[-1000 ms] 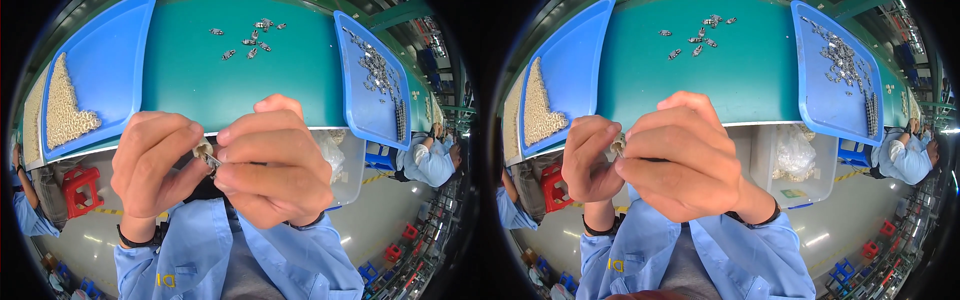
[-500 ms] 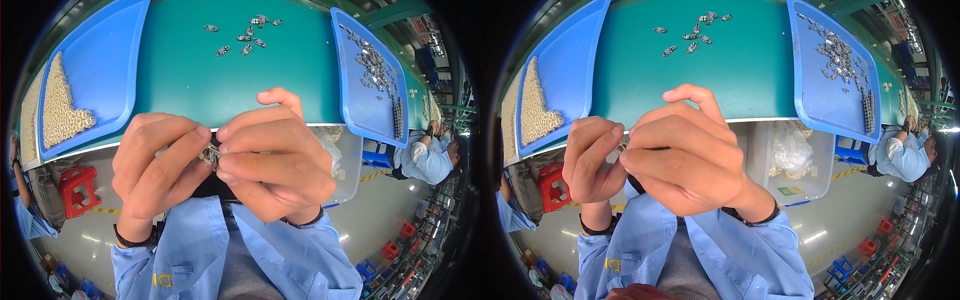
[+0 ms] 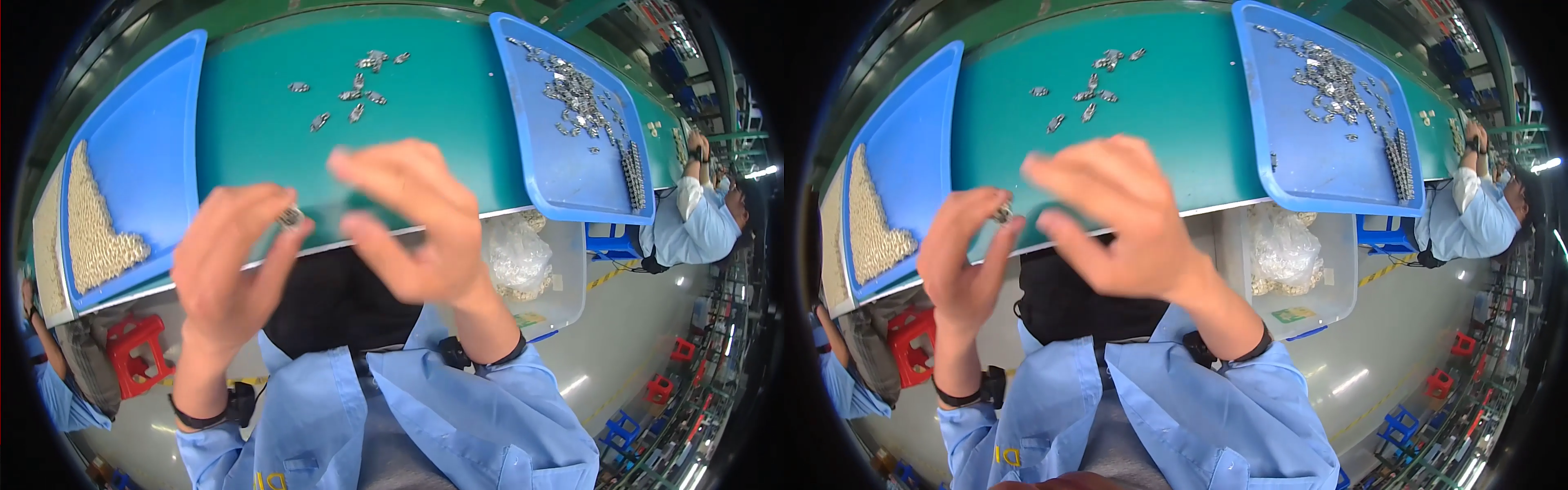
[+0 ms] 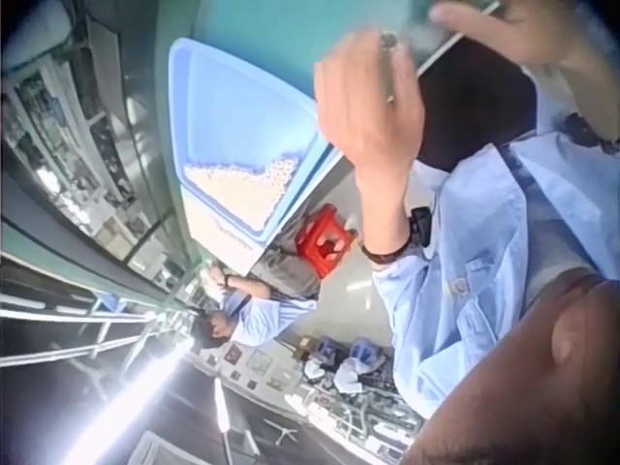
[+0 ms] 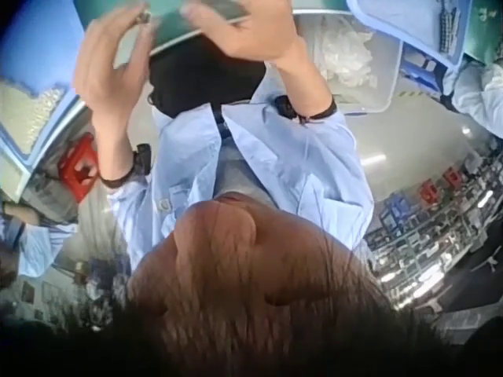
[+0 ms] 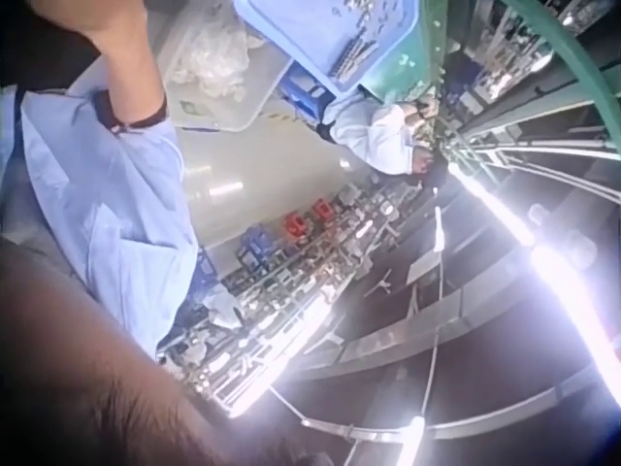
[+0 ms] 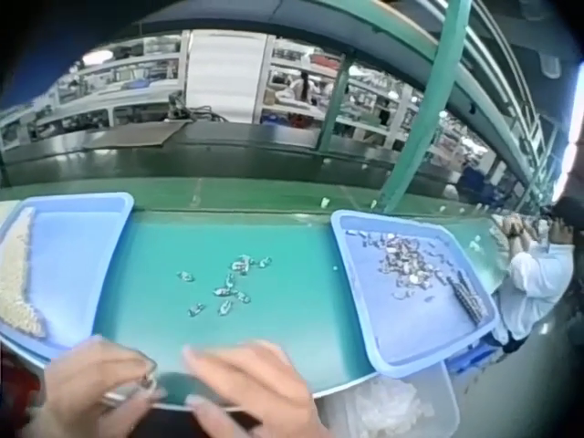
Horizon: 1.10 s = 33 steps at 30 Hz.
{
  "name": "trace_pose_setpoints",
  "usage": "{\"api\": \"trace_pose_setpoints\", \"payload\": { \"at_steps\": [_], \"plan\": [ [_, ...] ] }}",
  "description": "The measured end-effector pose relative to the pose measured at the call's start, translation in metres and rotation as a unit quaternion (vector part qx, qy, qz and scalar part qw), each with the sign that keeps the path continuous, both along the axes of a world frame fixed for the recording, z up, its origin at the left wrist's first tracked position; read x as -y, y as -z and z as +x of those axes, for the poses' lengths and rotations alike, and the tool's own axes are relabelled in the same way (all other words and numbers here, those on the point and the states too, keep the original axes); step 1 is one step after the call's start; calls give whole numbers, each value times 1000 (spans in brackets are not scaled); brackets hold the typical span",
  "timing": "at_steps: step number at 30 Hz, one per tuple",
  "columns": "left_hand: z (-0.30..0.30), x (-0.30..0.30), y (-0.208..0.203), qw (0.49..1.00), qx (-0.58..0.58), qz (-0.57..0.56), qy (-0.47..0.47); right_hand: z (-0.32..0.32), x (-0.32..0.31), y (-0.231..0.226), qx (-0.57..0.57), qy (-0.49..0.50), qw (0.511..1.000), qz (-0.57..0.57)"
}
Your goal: The person picks up a white plastic component and a metal connector by hand, fits the connector into the component, and places the assembled unit onto the green work surface. This process is repeated for additional components and connectors.
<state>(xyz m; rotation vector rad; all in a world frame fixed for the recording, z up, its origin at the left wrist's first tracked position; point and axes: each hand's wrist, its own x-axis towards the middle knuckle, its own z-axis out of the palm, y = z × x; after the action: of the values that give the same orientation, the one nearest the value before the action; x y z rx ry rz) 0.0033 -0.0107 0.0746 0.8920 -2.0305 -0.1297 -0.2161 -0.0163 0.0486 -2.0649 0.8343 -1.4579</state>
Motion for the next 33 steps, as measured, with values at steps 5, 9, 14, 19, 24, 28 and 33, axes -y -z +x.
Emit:
{"api": "trace_pose_setpoints", "payload": {
  "at_steps": [5,9,14,19,24,28,33],
  "plan": [
    [-6,80,-38,996,82,44,4,-25,43,32,-226,202,953,-29],
    [-31,177,-41,981,151,123,19,-26,55,40,-290,187,938,-37],
    [-113,299,-10,967,209,139,38,-33,54,41,-239,178,955,6],
    [-160,375,27,960,222,170,-23,-29,56,40,-198,215,955,50],
    [-179,390,47,951,229,209,-22,-38,55,43,-199,215,953,73],
    [-163,383,39,959,188,213,-11,-37,56,48,-191,209,956,71],
    [-85,334,-28,968,159,189,-43,-37,64,46,-141,211,966,57]
  ]
}}
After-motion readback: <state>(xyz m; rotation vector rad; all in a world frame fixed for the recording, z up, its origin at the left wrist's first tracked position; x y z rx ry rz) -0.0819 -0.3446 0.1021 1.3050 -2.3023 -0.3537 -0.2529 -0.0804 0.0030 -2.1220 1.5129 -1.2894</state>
